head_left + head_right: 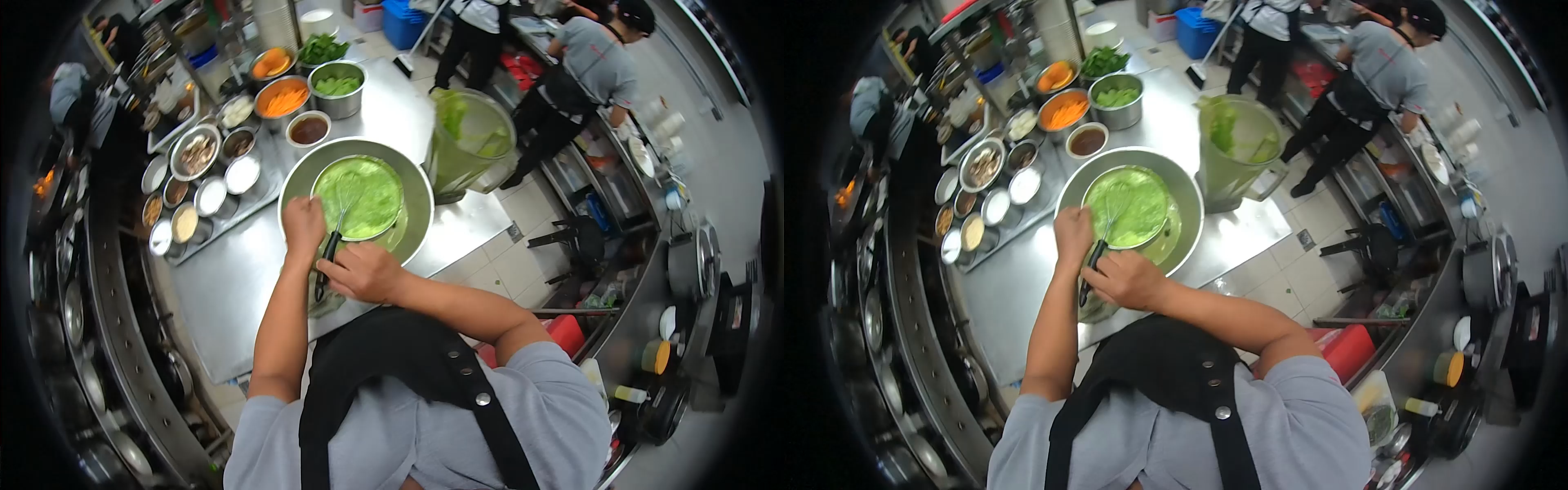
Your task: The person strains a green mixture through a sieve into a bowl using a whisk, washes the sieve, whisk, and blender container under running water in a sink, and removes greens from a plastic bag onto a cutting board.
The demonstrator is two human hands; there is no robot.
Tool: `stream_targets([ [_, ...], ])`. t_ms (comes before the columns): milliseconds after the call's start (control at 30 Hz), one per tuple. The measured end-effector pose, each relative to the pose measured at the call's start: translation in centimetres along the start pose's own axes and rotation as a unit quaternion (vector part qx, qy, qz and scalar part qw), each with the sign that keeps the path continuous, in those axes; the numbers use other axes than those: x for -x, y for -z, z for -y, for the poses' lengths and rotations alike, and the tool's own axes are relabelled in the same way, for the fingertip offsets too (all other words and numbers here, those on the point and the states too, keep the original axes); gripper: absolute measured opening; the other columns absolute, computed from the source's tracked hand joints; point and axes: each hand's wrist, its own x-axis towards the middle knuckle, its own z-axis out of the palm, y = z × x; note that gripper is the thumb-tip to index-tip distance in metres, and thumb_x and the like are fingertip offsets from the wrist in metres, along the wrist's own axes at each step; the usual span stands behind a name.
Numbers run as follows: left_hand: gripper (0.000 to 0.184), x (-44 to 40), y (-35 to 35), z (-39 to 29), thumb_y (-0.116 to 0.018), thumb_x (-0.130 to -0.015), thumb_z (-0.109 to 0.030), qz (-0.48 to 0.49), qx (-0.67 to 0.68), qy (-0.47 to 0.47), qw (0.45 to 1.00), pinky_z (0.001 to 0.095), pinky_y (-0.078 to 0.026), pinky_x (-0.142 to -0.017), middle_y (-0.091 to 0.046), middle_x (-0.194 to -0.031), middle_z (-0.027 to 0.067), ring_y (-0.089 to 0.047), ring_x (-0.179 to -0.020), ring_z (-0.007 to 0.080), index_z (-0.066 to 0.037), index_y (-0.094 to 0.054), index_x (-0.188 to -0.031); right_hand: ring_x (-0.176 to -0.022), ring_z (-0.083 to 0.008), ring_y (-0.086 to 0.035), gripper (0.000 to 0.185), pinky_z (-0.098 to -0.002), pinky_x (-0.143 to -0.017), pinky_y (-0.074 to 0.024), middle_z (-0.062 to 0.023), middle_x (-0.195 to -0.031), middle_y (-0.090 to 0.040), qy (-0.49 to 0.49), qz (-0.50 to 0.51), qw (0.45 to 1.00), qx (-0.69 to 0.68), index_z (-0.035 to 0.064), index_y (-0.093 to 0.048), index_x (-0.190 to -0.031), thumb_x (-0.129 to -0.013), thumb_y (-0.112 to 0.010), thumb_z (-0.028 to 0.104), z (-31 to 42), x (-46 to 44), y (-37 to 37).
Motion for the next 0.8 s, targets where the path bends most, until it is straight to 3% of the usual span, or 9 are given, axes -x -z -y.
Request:
stream_targets([
  [67, 0.034, -0.3, 2.0, 1.0, -0.053, -0.085, -0.018, 0.008, -0.016, 0.018, 1.0, 0.0477, -0.039, -0.063, -0.052, -0.065, 0.026, -0.051, -0.066, 0.0419, 0.006, -0.054, -0.061, -0.066, -0.0214, -0.058, 0.035, -0.0336, -0.057, -0.0454, -0.0061, -0.077, -0.057, -0.033, -0.039, 0.996, -0.073, 0.0075, -0.055, -0.092, -0.068, -0.075, 0.023, 0.3, -0.9, -0.3],
  [100, 0.034, 0.7, -1.8, -2.5, -0.053, -0.085, -0.017, 0.015, 0.037, 0.035, 0.999, 0.0477, -0.039, -0.063, -0.052, -0.065, 0.0259, -0.051, -0.066, 0.0417, 0.007, -0.054, -0.061, -0.065, -0.022, -0.058, 0.032, -0.0336, -0.057, -0.0459, -0.0067, -0.075, -0.057, -0.073, -0.045, 0.996, -0.038, 0.0072, -0.054, -0.091, -0.069, -0.073, 0.021, -1.7, 1.5, 4.3],
  [167, 0.034, 0.6, -1.1, -2.1, -0.053, -0.085, -0.017, 0.03, 0.037, 0.052, 0.998, 0.0475, -0.039, -0.063, -0.052, -0.064, 0.0257, -0.051, -0.066, 0.0414, 0.007, -0.053, -0.061, -0.063, -0.0234, -0.059, 0.028, -0.0335, -0.058, -0.0469, -0.008, -0.073, -0.057, -0.157, -0.135, 0.978, -0.04, 0.0065, -0.053, -0.09, -0.071, -0.07, 0.018, -2.2, 2.3, 5.6],
  [267, 0.033, -0.2, 0.0, -1.6, -0.054, -0.085, -0.015, 0.03, 0.032, 0.053, 0.998, 0.0473, -0.039, -0.063, -0.052, -0.065, 0.0255, -0.051, -0.066, 0.0404, 0.007, -0.052, -0.06, -0.064, -0.0201, -0.062, 0.022, -0.0297, -0.062, -0.0494, -0.0106, -0.07, -0.06, -0.351, -0.178, 0.899, -0.193, 0.0017, -0.055, -0.095, -0.079, -0.064, 0.014, -3.3, 3.3, 5.9],
  [367, 0.032, -0.2, -0.2, -1.7, -0.053, -0.085, -0.014, 0.05, 0.044, 0.056, 0.996, 0.0473, -0.038, -0.064, -0.052, -0.065, 0.0259, -0.051, -0.067, 0.0408, 0.007, -0.052, -0.062, -0.071, -0.0149, -0.064, 0.026, -0.0268, -0.066, -0.0499, -0.0101, -0.078, -0.064, -0.362, -0.238, 0.833, -0.344, -0.0014, -0.057, -0.106, -0.085, -0.059, 0.012, -4.2, 3.3, 5.4],
  [400, 0.031, -0.2, -0.2, -1.7, -0.053, -0.085, -0.014, 0.056, 0.045, 0.061, 0.996, 0.0473, -0.038, -0.064, -0.052, -0.065, 0.026, -0.051, -0.067, 0.041, 0.007, -0.052, -0.062, -0.078, -0.013, -0.064, 0.028, -0.0254, -0.071, -0.0503, -0.0095, -0.084, -0.066, -0.361, -0.206, 0.831, -0.371, -0.0025, -0.057, -0.114, -0.088, -0.055, 0.011, -4.5, 3.7, 5.3],
  [433, 0.031, -0.2, -0.4, -1.5, -0.053, -0.085, -0.014, 0.041, 0.041, 0.034, 0.998, 0.0475, -0.038, -0.064, -0.052, -0.066, 0.0263, -0.051, -0.068, 0.0414, 0.007, -0.053, -0.063, -0.078, -0.0127, -0.064, 0.024, -0.0254, -0.072, -0.0505, -0.0095, -0.085, -0.066, -0.384, -0.205, 0.801, -0.41, -0.0029, -0.059, -0.11, -0.089, -0.054, 0.009, -3.9, 3.4, 5.4],
  [533, 0.03, -0.3, -0.6, -1.4, -0.053, -0.084, -0.015, 0.015, 0.036, -0.003, 0.999, 0.048, -0.038, -0.066, -0.053, -0.068, 0.0266, -0.051, -0.069, 0.0421, 0.007, -0.054, -0.064, -0.077, -0.0123, -0.064, 0.021, -0.0246, -0.072, -0.0505, -0.0096, -0.087, -0.066, -0.383, -0.171, 0.804, -0.422, -0.0031, -0.06, -0.106, -0.089, -0.052, 0.007, -3.7, 4.3, 6.2],
  [800, 0.035, -0.6, 0.2, -2.3, -0.054, -0.085, -0.018, 0.041, 0.035, 0.046, 0.997, 0.0482, -0.04, -0.065, -0.054, -0.067, 0.027, -0.052, -0.067, 0.042, 0.008, -0.055, -0.061, -0.074, -0.0124, -0.064, 0.018, -0.0246, -0.071, -0.0504, -0.0107, -0.082, -0.066, -0.417, -0.174, 0.79, -0.415, -0.0042, -0.061, -0.102, -0.089, -0.052, 0.005, -4.5, 2.8, 6.6],
])
